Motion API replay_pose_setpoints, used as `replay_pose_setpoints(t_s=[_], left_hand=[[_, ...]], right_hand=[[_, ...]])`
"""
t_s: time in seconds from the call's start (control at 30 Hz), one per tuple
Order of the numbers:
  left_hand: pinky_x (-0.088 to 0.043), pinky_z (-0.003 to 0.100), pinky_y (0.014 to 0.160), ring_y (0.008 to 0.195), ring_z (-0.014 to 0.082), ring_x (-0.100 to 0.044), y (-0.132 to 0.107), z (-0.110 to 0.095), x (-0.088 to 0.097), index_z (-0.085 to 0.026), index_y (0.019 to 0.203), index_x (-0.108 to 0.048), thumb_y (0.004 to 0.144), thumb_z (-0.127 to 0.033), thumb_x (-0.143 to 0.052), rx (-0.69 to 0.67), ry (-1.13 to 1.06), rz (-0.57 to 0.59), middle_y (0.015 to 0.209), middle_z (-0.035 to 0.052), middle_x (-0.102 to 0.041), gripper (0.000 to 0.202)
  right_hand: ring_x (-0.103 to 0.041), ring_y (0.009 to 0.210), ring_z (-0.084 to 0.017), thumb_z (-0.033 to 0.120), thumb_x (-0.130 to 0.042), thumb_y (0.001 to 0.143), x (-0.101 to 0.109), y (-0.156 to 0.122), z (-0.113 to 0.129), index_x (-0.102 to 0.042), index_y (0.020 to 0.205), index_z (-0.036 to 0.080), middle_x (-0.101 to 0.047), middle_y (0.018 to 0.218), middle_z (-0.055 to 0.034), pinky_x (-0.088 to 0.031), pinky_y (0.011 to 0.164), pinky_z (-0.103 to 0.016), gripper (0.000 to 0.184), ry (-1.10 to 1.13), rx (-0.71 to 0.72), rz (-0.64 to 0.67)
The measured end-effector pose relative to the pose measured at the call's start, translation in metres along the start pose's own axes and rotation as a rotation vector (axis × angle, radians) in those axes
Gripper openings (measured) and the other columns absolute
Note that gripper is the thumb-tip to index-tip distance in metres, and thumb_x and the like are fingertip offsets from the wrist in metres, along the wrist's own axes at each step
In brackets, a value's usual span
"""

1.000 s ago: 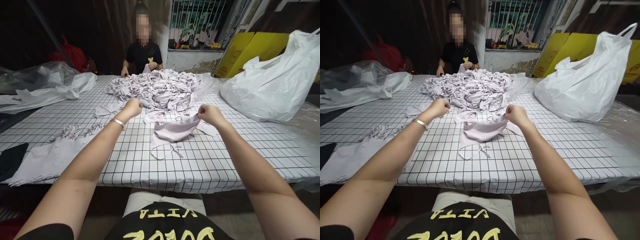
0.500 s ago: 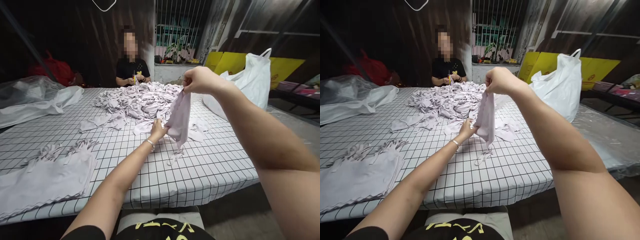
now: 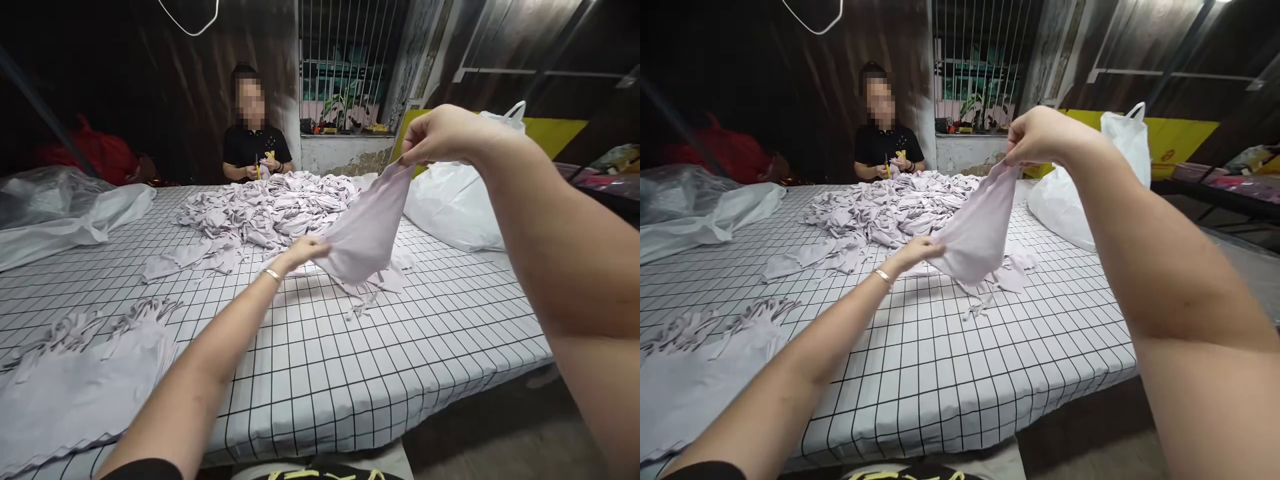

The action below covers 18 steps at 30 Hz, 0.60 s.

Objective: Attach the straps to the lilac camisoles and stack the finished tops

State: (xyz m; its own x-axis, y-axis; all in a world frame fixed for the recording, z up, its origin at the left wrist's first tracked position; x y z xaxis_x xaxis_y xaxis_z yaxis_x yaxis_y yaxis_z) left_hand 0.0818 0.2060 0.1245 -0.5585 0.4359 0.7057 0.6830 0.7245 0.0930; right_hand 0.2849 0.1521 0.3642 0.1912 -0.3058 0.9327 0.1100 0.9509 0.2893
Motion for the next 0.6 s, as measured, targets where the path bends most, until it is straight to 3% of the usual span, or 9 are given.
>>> replay_pose_setpoints(t_s=[0.1, 0.17, 0.27, 0.37, 0.4, 0.47, 0.53, 0.6], left_hand=[[-0.036, 0.024, 0.054, 0.060, 0.0099, -0.046, -0.007, 0.016, 0.065, -0.015, 0.072, -0.057, 0.082, -0.048, -0.056, -0.024, -0.109, -0.019, 0.065, -0.0009, -0.053, 0.035], [-0.033, 0.023, 0.053, 0.057, 0.0089, -0.043, -0.008, 0.018, 0.116, -0.015, 0.066, -0.057, 0.074, -0.045, -0.066, -0.004, -0.049, -0.086, 0.060, -0.0026, -0.049, 0.032], [-0.035, 0.023, 0.056, 0.061, 0.0098, -0.046, -0.011, 0.001, 0.186, -0.015, 0.070, -0.064, 0.069, -0.039, -0.070, 0.043, 0.128, -0.277, 0.063, -0.0014, -0.055, 0.025], [-0.039, 0.023, 0.066, 0.071, 0.0099, -0.049, -0.033, -0.028, 0.220, -0.012, 0.087, -0.069, 0.075, -0.036, -0.067, 0.052, 0.247, -0.396, 0.076, 0.0008, -0.064, 0.027], [-0.040, 0.023, 0.069, 0.074, 0.0101, -0.050, -0.046, -0.034, 0.220, -0.011, 0.090, -0.070, 0.077, -0.035, -0.065, 0.055, 0.282, -0.412, 0.079, 0.0011, -0.066, 0.028], [-0.042, 0.025, 0.072, 0.076, 0.0119, -0.053, -0.082, -0.038, 0.202, -0.012, 0.090, -0.070, 0.079, -0.033, -0.062, 0.052, 0.352, -0.425, 0.081, 0.0011, -0.067, 0.024], [-0.045, 0.027, 0.073, 0.079, 0.0154, -0.057, -0.127, -0.028, 0.160, -0.019, 0.082, -0.070, 0.079, -0.029, -0.060, 0.017, 0.393, -0.420, 0.081, 0.0012, -0.067, 0.015], [-0.047, 0.030, 0.077, 0.082, 0.0171, -0.059, -0.175, -0.012, 0.099, -0.022, 0.081, -0.068, 0.083, -0.022, -0.053, -0.076, 0.385, -0.373, 0.083, 0.0029, -0.067, 0.015]], right_hand=[[-0.055, 0.067, -0.003, 0.028, -0.069, 0.073, -0.018, 0.015, -0.036, -0.061, 0.085, 0.000, -0.066, 0.083, -0.0091, -0.037, 0.061, -0.022, 0.031, 0.108, -0.099, 0.105], [-0.055, 0.064, -0.003, 0.024, -0.071, 0.075, -0.040, 0.029, -0.052, -0.060, 0.083, 0.002, -0.066, 0.080, -0.0103, -0.040, 0.061, -0.022, 0.026, 0.217, -0.119, 0.142], [-0.054, 0.057, -0.007, 0.020, -0.078, 0.070, -0.071, 0.047, -0.055, -0.059, 0.074, 0.009, -0.062, 0.066, -0.0056, -0.045, 0.056, -0.023, 0.022, 0.390, -0.144, 0.116], [-0.054, 0.052, -0.011, 0.022, -0.084, 0.063, -0.088, 0.045, -0.045, -0.056, 0.065, 0.015, -0.056, 0.055, -0.0014, -0.045, 0.049, -0.024, 0.029, 0.530, -0.118, 0.045], [-0.054, 0.052, -0.011, 0.023, -0.084, 0.062, -0.093, 0.037, -0.041, -0.056, 0.064, 0.016, -0.056, 0.055, -0.0011, -0.045, 0.048, -0.024, 0.030, 0.557, -0.092, 0.025], [-0.054, 0.051, -0.012, 0.025, -0.083, 0.062, -0.109, 0.008, -0.037, -0.056, 0.064, 0.016, -0.056, 0.055, -0.0010, -0.043, 0.046, -0.024, 0.028, 0.565, -0.045, 0.013], [-0.053, 0.051, -0.013, 0.025, -0.079, 0.064, -0.137, -0.038, -0.036, -0.056, 0.066, 0.018, -0.057, 0.057, -0.0007, -0.040, 0.045, -0.024, 0.024, 0.518, -0.013, 0.046], [-0.053, 0.052, -0.013, 0.026, -0.072, 0.067, -0.175, -0.097, -0.036, -0.056, 0.066, 0.020, -0.058, 0.058, 0.0000, -0.038, 0.046, -0.024, 0.018, 0.456, 0.005, 0.129]])
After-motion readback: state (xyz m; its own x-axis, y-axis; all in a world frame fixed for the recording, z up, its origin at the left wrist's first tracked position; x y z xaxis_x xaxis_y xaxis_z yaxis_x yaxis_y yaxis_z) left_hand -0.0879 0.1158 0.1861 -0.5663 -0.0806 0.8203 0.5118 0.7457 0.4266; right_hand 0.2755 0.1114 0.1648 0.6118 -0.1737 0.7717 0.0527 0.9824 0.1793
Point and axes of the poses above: each hand's wrist, its own y-axis towards the middle knuckle, its own x-axis out of the back of the hand, z = x × y, the point moved 6 cm from there along y, towards the middle knuckle
